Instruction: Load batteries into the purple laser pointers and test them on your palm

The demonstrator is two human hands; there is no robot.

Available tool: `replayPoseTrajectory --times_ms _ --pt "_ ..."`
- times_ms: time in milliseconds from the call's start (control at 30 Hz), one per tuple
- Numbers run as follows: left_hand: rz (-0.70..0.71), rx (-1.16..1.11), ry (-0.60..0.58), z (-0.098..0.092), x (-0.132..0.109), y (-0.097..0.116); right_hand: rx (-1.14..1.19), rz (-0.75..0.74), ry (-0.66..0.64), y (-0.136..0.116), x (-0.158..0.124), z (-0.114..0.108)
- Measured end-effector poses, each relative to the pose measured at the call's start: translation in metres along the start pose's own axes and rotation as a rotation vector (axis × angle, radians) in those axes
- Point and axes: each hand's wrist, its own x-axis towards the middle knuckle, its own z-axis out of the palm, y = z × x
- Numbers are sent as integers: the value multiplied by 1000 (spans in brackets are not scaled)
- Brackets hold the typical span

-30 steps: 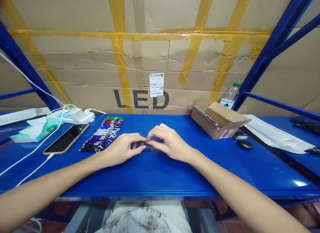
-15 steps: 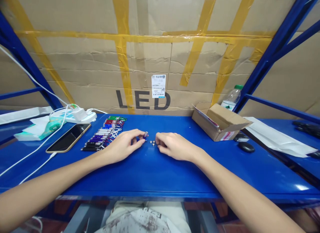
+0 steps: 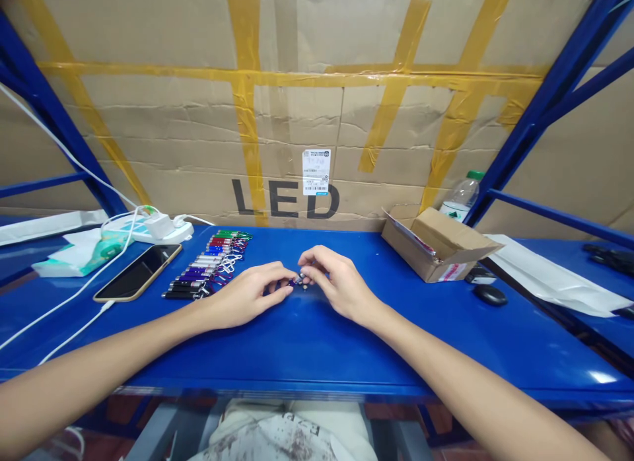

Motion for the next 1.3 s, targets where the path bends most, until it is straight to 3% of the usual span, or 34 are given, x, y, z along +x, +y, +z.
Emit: replayPoseTrajectory --times_ms 367,600,767,1033,1300 --pt "-11 59 65 -4 2 0 169 55 -20 -2 1 -6" --pt "-43 -36 80 -4 3 3 91 13 -19 -6 1 -5" --pt "-130 -212 46 -4 4 5 112 22 50 -7 0 -2" --pt "-115 -566 1 4 5 -2 233 71 54 -10 0 0" --pt "-176 -307 44 0 3 5 3 -7 14 -6 -1 -3"
